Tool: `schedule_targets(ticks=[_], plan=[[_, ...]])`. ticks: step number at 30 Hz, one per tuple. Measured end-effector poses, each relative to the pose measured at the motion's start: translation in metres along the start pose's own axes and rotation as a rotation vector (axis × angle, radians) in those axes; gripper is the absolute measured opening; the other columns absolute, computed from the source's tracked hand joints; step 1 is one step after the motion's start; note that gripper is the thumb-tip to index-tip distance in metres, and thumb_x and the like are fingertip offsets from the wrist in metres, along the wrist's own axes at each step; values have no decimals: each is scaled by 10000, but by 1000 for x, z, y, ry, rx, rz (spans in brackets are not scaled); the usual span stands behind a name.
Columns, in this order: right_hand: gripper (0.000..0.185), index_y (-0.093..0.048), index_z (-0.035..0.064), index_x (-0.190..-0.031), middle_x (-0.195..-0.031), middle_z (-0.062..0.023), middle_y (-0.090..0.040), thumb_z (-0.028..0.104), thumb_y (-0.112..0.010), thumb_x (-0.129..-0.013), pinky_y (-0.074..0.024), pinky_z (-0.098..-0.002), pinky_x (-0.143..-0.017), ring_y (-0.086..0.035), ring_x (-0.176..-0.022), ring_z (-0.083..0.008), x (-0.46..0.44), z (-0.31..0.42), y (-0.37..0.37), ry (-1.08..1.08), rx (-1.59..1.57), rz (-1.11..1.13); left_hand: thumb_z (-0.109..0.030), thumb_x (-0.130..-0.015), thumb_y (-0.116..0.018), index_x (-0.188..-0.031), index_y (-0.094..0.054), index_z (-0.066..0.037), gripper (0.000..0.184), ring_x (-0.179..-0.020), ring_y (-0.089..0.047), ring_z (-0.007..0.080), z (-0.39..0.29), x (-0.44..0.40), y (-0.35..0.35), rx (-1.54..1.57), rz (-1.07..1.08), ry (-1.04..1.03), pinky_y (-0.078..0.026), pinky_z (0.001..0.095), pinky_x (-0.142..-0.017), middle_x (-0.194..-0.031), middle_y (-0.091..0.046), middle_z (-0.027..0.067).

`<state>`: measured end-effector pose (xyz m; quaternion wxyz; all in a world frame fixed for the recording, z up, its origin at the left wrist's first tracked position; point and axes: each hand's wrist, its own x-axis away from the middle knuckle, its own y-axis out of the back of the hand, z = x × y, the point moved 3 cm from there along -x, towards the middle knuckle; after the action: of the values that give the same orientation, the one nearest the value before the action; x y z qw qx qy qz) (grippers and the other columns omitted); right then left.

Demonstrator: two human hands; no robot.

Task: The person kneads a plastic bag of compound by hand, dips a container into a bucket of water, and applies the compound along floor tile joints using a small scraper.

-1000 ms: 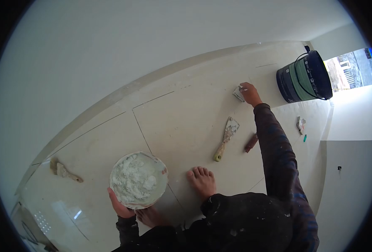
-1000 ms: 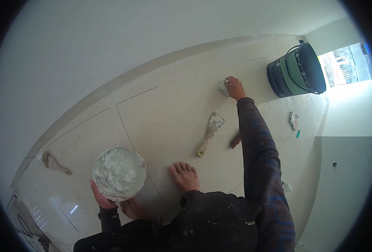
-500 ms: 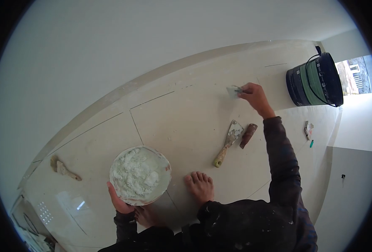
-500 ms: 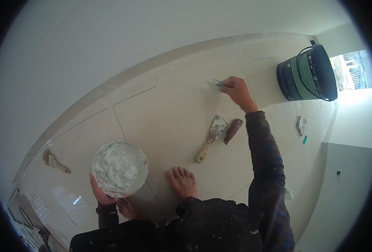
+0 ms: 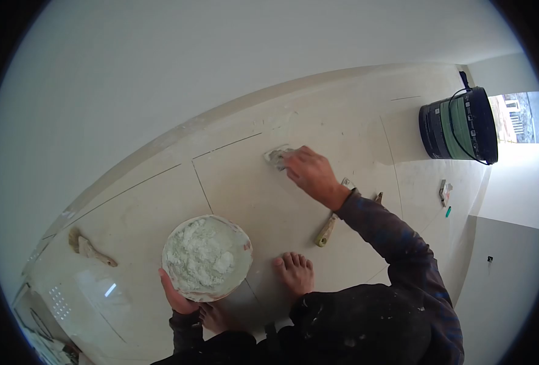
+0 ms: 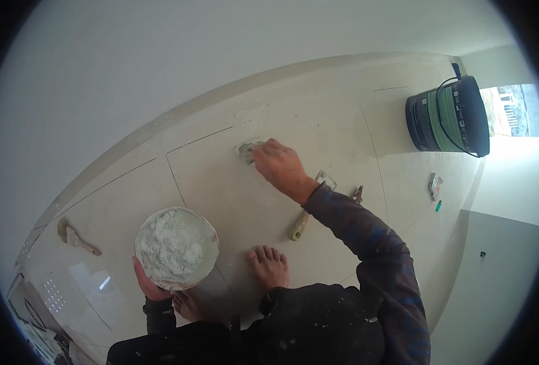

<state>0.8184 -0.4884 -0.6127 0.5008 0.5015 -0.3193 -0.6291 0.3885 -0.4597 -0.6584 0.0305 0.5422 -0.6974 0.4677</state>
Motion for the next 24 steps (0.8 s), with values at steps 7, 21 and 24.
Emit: schedule_targets(ticks=[7,21,24], plan=[[208,-588,-1,-1088,-889,-185,-643,12,-580,-880,-500,-489,-771,-595,-895,-394,-17,-114,10,-499,338,-197,-561,-1057,-314,-1551,-318,-28,727,-1400,-441,338,-5,4,-6,2,-14,8,-369,470,-1162,-1553,-409,162],[307,-642,22,-1125,-1046,-171,-689,-40,-590,-828,-512,-455,-909,-616,-1026,-359,-38,-1,-8,-232,87,-301,-574,-1057,-318,-1534,-349,-24,729,-1373,-472,307,-6,10,-17,30,-84,-37,-387,438,-1141,-1526,-446,138],[386,-662,22,-1128,-1052,-151,-715,-57,-692,-751,-545,-429,-870,-638,-1015,-360,-24,-42,-22,-205,179,-171,-564,-1055,-332,-1533,-346,-13,730,-1367,-479,313,-5,9,-19,40,-71,-56,-389,442,-1143,-1521,-452,151]])
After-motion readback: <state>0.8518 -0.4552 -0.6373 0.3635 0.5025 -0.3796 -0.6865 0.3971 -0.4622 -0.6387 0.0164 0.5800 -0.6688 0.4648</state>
